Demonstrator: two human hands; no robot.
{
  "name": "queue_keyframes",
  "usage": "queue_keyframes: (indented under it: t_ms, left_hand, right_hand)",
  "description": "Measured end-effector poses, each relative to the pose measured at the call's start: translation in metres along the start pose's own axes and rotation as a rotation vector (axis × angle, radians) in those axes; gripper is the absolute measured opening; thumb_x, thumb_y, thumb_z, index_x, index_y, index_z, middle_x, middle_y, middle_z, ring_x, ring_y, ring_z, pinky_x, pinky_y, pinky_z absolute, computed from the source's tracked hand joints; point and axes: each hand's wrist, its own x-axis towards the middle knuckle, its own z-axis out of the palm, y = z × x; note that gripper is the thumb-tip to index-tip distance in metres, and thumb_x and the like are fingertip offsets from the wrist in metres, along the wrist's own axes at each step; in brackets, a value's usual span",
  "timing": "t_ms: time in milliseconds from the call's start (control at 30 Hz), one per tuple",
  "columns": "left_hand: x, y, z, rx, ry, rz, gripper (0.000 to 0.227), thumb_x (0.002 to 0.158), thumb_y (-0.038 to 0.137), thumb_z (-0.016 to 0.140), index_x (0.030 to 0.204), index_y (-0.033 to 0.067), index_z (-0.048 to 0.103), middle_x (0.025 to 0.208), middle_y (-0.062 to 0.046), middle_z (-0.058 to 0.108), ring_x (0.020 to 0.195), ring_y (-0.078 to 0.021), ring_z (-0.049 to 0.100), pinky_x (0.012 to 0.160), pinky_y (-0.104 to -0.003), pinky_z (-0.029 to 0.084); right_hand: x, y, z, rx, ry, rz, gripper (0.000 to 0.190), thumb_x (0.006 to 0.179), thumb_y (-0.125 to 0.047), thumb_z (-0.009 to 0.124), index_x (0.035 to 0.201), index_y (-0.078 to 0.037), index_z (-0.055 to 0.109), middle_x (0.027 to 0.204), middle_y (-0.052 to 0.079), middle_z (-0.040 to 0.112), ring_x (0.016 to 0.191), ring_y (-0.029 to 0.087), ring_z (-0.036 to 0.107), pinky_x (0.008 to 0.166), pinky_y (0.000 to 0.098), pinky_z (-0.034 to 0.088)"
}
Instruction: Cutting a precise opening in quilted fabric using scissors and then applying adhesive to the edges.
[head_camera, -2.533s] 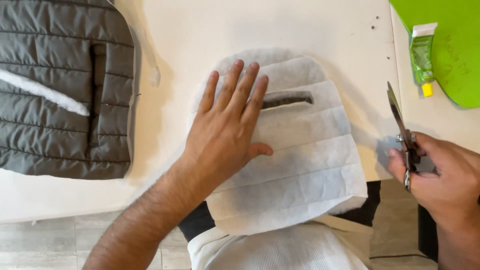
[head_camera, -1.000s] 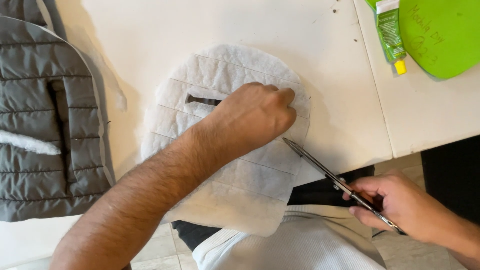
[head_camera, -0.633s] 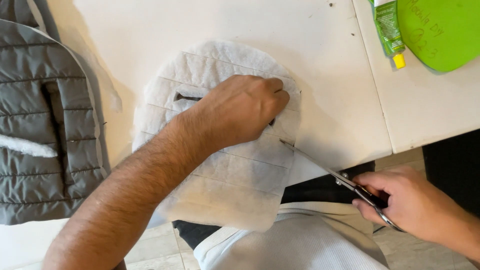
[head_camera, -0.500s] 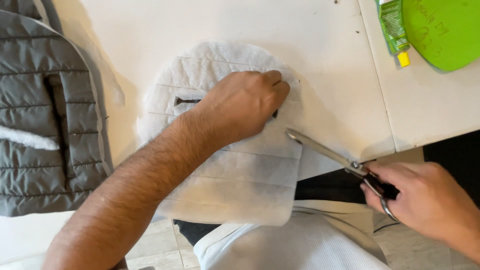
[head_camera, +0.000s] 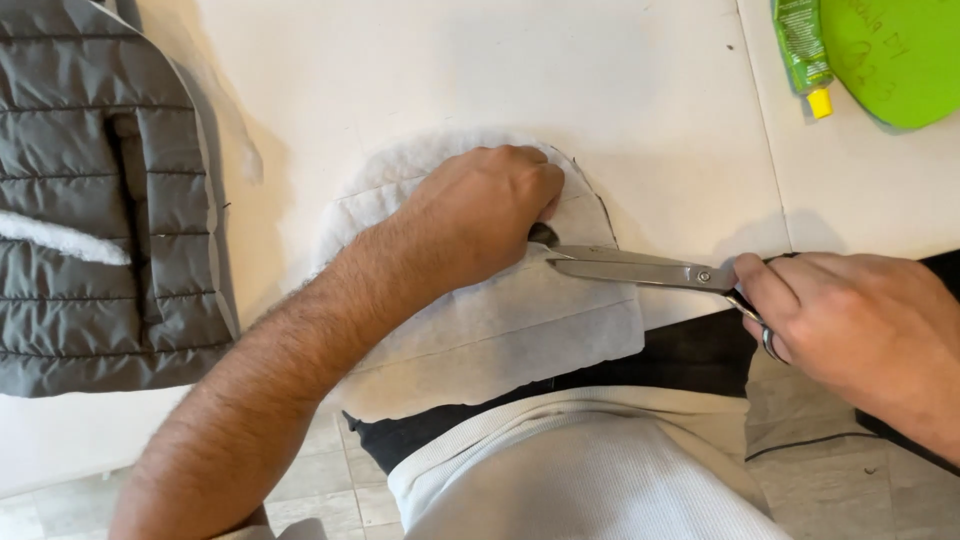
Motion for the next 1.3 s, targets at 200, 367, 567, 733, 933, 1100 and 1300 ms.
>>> queue_keyframes:
  t_ms: [200,367,567,733,933,1100,1300]
  left_hand:
    - [-0.013,-0.009,0.007,-0.111,0.299,0.237,0.017,0.086,-0.013,0.054,0.081,0.0026,0.059,0.084,-0.009,0.056,0.056,-0.0285,0.054,0.042,-0.043,0.043]
    - [-0.017,-0.013,0.007,0.027,0.428,0.382,0.01,0.091,0.005,0.071,0.083,0.006,0.066,0.084,-0.006,0.06,0.067,-0.0269,0.059,0.045,-0.043,0.051]
    - [-0.01,-0.013,0.013,0.016,0.458,0.391,0.011,0.093,-0.007,0.071,0.085,-0.0014,0.065,0.085,-0.011,0.058,0.067,-0.0251,0.061,0.05,-0.04,0.058]
    - [-0.008,-0.014,0.017,0.007,0.462,0.396,0.017,0.086,-0.012,0.077,0.079,-0.0024,0.063,0.083,-0.01,0.056,0.065,-0.0227,0.059,0.048,-0.036,0.056]
    - [-0.011,-0.011,0.017,0.133,0.487,0.404,0.027,0.077,-0.02,0.075,0.076,0.0006,0.058,0.08,-0.008,0.052,0.066,-0.021,0.051,0.04,-0.034,0.05]
    - [-0.009,-0.014,0.017,0.12,0.494,0.42,0.026,0.076,-0.019,0.072,0.074,0.0016,0.057,0.081,-0.009,0.052,0.067,-0.0231,0.052,0.043,-0.037,0.051]
    - [-0.01,-0.019,0.017,-0.044,0.52,0.429,0.02,0.096,-0.002,0.065,0.079,0.0019,0.055,0.084,-0.011,0.052,0.065,-0.0266,0.05,0.049,-0.042,0.048]
  right_hand:
    - [-0.003,-0.001,0.004,0.073,0.063,-0.015,0.037,0.093,-0.043,0.06,0.121,-0.019,0.064,0.083,-0.007,0.069,0.073,0.014,0.07,0.057,0.0314,0.055]
    - [-0.003,0.0,0.01,0.105,0.08,-0.012,0.032,0.094,-0.042,0.061,0.118,-0.02,0.062,0.076,-0.006,0.064,0.07,0.016,0.067,0.056,0.0342,0.053]
    - [-0.007,0.001,0.018,0.044,0.068,-0.039,0.043,0.094,-0.047,0.058,0.126,-0.019,0.063,0.074,-0.007,0.062,0.07,0.013,0.067,0.054,0.0337,0.053]
    - [-0.008,0.0,0.022,0.06,0.08,-0.024,0.043,0.093,-0.047,0.06,0.126,-0.02,0.064,0.075,-0.007,0.063,0.071,0.014,0.067,0.053,0.0344,0.052]
    - [-0.009,0.0,0.023,0.073,0.08,-0.008,0.041,0.092,-0.046,0.061,0.125,-0.021,0.064,0.073,-0.007,0.062,0.07,0.014,0.067,0.052,0.0352,0.05]
    - [-0.007,0.002,0.021,0.107,0.092,-0.029,0.04,0.094,-0.044,0.06,0.125,-0.019,0.063,0.076,-0.005,0.062,0.072,0.016,0.068,0.054,0.0355,0.052]
    - [0.005,0.012,-0.004,0.369,0.362,-0.073,0.019,0.098,-0.009,0.068,0.113,0.003,0.07,0.08,0.006,0.069,0.066,0.023,0.065,0.059,0.0399,0.052]
